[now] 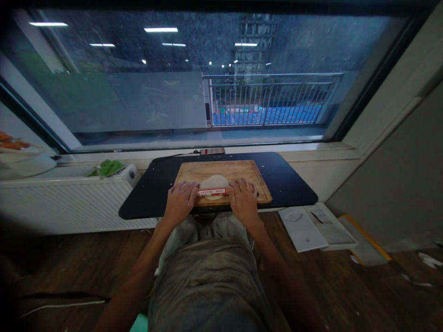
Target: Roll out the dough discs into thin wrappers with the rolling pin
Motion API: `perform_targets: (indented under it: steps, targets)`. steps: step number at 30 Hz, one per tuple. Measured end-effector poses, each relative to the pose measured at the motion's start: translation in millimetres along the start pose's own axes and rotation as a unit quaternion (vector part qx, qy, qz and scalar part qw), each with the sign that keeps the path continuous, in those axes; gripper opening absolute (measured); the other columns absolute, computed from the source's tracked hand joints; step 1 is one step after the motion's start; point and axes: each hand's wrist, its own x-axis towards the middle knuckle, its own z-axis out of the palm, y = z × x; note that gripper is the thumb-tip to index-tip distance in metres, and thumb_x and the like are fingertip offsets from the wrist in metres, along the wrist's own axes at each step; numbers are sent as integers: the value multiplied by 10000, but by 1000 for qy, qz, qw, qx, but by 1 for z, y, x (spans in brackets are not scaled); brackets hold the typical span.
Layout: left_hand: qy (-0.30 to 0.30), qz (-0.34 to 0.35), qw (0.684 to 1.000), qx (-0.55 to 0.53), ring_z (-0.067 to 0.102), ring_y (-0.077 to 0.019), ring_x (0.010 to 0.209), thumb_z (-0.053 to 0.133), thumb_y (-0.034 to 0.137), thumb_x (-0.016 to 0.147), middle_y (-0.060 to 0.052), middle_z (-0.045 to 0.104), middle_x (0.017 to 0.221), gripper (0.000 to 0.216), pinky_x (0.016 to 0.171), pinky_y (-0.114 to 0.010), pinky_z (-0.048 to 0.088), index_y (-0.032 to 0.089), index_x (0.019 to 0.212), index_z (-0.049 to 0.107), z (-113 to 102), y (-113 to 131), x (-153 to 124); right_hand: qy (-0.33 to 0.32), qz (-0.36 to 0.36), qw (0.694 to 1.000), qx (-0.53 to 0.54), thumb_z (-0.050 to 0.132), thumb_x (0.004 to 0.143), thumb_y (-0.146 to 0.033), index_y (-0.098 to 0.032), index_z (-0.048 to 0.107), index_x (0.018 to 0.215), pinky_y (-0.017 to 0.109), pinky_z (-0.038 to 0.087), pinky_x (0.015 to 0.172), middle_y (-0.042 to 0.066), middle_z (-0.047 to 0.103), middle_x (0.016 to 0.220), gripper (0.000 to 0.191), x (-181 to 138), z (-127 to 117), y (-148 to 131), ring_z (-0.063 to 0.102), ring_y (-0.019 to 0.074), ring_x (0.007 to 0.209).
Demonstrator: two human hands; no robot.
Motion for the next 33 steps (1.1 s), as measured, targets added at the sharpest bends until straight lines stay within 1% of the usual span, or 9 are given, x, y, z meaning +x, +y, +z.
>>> perform_targets:
  steps: [4,10,15,18,20,23,26,29,33]
  targets:
    - [-12,-2,1000,23,600,-324,1446,383,356,1184,-99,780,1447,428,1211,-541,413,253,1378,750,-3,2,14,-26,-2,1000,12,315,1192,-328,-223,738,1357,564,317,1276,151,741,1449,466,16,5,3,519,330,1506]
    - [-47,-4,997,61,673,-348,1306,392,369,1175,-132,816,1322,426,1121,-536,443,231,1254,786,-5,-1,38,-75,11,997,2,309,1194,-335,-207,739,1389,561,314,1271,152,736,1493,489,47,11,6,511,331,1524]
    - [-35,-21,998,48,703,-361,1246,398,365,1164,-159,823,1299,444,1077,-541,468,198,1204,808,3,-6,48,-117,-6,993,-18,322,1196,-330,-186,774,1291,490,360,1207,162,776,1390,484,66,11,7,607,313,1354]
    - [-43,22,999,8,709,-341,1244,462,394,1153,-136,825,1318,402,1104,-521,480,220,1256,810,5,-15,43,-125,-23,992,8,354,1188,-330,-191,790,1251,455,405,1144,149,798,1319,462,69,10,12,616,310,1286]
    - [-52,60,996,-32,708,-325,1256,574,488,1119,-116,821,1338,385,1135,-496,485,232,1293,802,5,-22,38,-121,-40,991,48,416,1168,-324,-214,795,1275,465,406,1154,128,790,1349,409,69,10,17,599,314,1312]
    - [-55,96,991,-79,696,-327,1287,793,603,977,-115,805,1369,550,1166,-475,494,215,1367,773,3,-31,34,-118,-60,985,110,568,1083,-283,-235,779,1368,482,410,1170,105,767,1408,358,67,13,26,583,321,1340]
    - [-51,103,989,-96,688,-329,1302,869,616,911,-111,791,1388,647,1175,-479,499,231,1417,748,3,-34,33,-119,-66,982,130,630,996,-215,-218,781,1383,487,426,1151,114,777,1361,415,67,16,30,592,331,1315]
    - [-24,79,994,-74,633,-365,1393,893,654,873,-122,743,1473,757,1196,-520,484,267,1495,700,4,-31,32,-113,-66,983,130,603,983,-170,-228,787,1391,486,433,1134,117,789,1323,451,67,17,30,600,329,1297]
    - [12,12,999,-33,506,-423,1517,936,716,784,-157,619,1634,1001,1218,-571,465,269,1613,596,6,-25,29,-116,-62,983,127,574,966,-134,-230,768,1447,520,427,1141,132,781,1353,527,65,13,26,585,346,1324]
